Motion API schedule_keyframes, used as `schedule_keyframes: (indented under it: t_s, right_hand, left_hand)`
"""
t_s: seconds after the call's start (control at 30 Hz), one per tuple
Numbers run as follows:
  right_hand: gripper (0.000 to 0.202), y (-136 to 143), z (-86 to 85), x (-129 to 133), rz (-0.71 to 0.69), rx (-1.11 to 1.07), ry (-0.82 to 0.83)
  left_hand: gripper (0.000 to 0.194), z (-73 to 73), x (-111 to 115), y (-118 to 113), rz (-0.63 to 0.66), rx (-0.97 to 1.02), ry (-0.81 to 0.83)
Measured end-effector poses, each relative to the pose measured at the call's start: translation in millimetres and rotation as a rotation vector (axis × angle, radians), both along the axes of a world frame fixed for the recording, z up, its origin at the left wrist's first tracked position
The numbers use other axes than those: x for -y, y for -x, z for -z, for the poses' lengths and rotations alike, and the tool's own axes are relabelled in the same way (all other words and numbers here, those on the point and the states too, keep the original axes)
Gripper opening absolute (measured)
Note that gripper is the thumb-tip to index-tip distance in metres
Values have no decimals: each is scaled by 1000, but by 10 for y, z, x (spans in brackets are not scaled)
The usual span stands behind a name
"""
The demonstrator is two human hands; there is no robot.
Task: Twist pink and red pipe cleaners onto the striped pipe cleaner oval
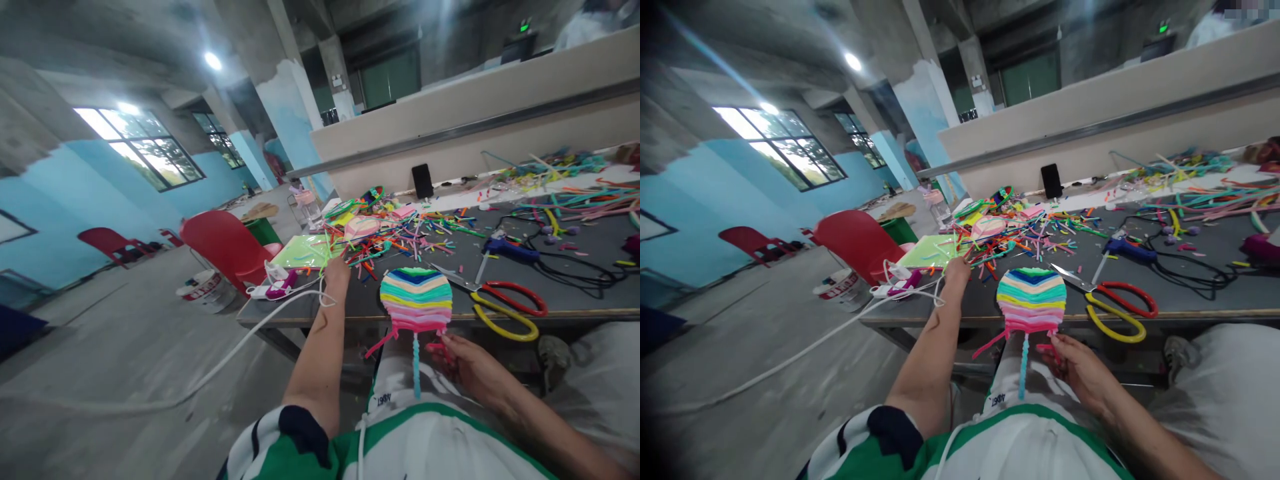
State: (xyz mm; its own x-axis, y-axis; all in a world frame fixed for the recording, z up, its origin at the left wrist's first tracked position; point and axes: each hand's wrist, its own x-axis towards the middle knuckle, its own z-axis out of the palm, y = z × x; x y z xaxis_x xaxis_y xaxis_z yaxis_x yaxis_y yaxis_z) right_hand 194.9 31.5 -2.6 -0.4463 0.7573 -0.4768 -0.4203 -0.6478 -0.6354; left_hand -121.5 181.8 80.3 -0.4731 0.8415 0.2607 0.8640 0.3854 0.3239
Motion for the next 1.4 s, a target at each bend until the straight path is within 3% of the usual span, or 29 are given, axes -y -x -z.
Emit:
schedule_keyframes:
  t_s: [0.1, 0.23, 0.4, 0.57, 0.67, 0.77, 0.9, 1.0, 1.1, 1.2, 1.3, 1.4]
  right_hand:
    - [15, 40, -68, 18, -7, -23, -26]
    - [11, 96, -157, -15, 41, -61, -75]
    - [10, 136, -163, -121, 109, -81, -101]
    - [12, 159, -165, -140, 93, -78, -74]
    - [17, 122, -186, -99, 39, -81, -73]
    - [25, 16, -195, -57, -39, -36, -113]
    - [35, -232, -181, -7, -49, 249, -229]
    - [34, -430, -226, 80, 59, 423, -439]
    - [32, -537, -392, 223, 159, 513, -634]
    - [29, -513, -628, 349, 73, 644, -931]
    - [30, -399, -787, 391, -39, 710, -1222]
    - [30, -268, -764, 373, -282, 602, -1273]
  left_hand:
    - [17, -50, 131, -16, -18, 12, -97]
    - [22, -148, 540, -49, 27, 4, -275]
    - [18, -220, 1031, -103, 130, 167, -824]
    - [15, -326, 1205, -177, 206, 299, -910]
    - [17, -364, 1264, -235, 284, 642, -978]
    - [20, -358, 1342, -329, 423, 1015, -895]
    - [20, -321, 1500, -527, 520, 1188, -853]
    - [16, -263, 1692, -716, 566, 1162, -792]
    - [9, -165, 1920, -913, 637, 925, -634]
    - [7, -56, 2087, -1072, 816, 765, -455]
    - [10, 40, 2138, -1157, 918, 776, -319]
    - [13, 130, 2121, -1175, 937, 841, -206]
